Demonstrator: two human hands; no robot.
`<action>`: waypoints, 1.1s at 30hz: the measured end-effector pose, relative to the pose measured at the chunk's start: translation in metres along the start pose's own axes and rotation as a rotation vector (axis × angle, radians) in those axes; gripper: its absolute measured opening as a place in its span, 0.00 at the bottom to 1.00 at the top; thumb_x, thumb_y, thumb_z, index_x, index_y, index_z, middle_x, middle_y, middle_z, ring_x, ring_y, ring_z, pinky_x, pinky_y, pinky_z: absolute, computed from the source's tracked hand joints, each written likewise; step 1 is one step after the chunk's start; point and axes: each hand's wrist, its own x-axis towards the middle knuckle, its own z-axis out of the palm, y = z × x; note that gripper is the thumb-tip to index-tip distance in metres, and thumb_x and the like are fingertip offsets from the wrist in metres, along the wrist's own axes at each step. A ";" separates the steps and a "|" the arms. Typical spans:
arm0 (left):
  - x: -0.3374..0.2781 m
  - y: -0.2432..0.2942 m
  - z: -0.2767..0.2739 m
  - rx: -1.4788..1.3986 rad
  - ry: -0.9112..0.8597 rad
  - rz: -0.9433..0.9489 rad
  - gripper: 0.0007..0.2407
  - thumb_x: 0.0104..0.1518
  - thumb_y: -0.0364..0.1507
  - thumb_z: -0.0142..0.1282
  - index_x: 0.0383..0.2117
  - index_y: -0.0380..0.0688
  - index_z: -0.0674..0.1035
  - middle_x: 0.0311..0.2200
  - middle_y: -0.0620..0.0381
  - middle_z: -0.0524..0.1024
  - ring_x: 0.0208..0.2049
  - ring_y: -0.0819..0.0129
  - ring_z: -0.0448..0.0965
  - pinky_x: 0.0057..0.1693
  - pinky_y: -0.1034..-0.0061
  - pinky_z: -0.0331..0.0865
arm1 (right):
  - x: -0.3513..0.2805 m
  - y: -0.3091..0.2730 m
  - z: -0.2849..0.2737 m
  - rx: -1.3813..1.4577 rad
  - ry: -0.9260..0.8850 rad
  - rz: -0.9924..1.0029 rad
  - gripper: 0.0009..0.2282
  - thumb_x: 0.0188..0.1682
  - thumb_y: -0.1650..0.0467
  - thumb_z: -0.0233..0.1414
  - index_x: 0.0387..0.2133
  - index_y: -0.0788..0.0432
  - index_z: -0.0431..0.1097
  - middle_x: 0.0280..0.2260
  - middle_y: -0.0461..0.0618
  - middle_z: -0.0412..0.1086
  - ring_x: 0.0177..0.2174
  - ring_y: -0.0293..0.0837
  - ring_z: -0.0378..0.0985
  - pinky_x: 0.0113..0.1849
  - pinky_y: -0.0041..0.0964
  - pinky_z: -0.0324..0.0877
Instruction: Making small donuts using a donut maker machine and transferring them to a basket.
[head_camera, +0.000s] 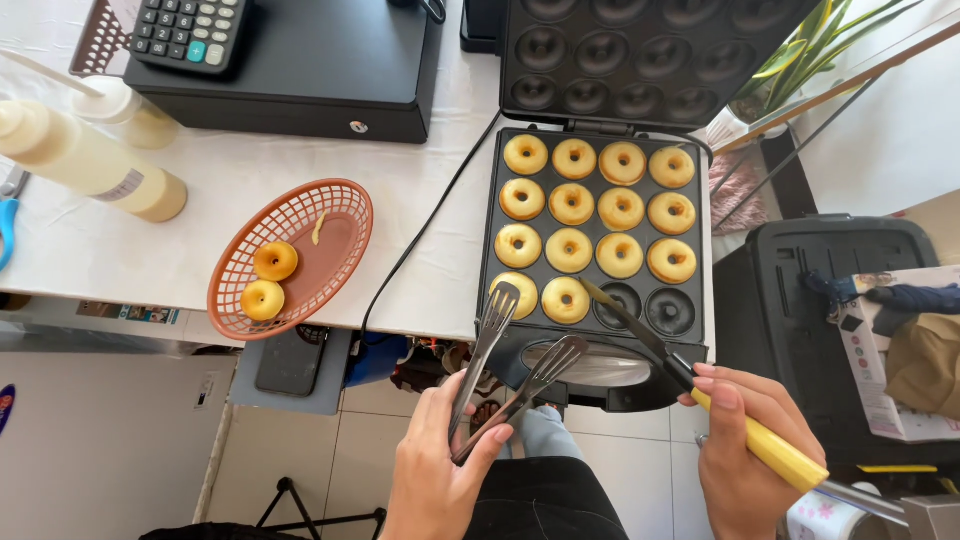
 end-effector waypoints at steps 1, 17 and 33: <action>0.000 0.000 0.000 0.010 -0.001 -0.027 0.29 0.49 0.39 0.65 0.60 0.48 0.73 0.32 0.55 0.75 0.21 0.65 0.71 0.31 0.72 0.69 | -0.001 0.001 0.000 0.016 0.011 -0.016 0.08 0.62 0.73 0.53 0.35 0.69 0.74 0.38 0.59 0.75 0.34 0.43 0.81 0.38 0.34 0.82; 0.015 0.001 0.013 0.023 -0.036 0.090 0.26 0.53 0.38 0.63 0.57 0.41 0.72 0.35 0.53 0.75 0.27 0.63 0.76 0.35 0.73 0.71 | -0.013 -0.006 -0.007 -0.152 -0.003 0.145 0.09 0.58 0.71 0.54 0.32 0.67 0.74 0.36 0.59 0.74 0.32 0.47 0.82 0.38 0.36 0.79; 0.032 -0.005 0.024 -0.008 -0.004 0.141 0.25 0.53 0.39 0.62 0.57 0.41 0.73 0.34 0.53 0.76 0.31 0.60 0.81 0.36 0.72 0.75 | -0.010 0.004 -0.003 -0.124 0.029 0.033 0.07 0.54 0.74 0.54 0.29 0.67 0.75 0.31 0.59 0.75 0.24 0.41 0.81 0.35 0.34 0.77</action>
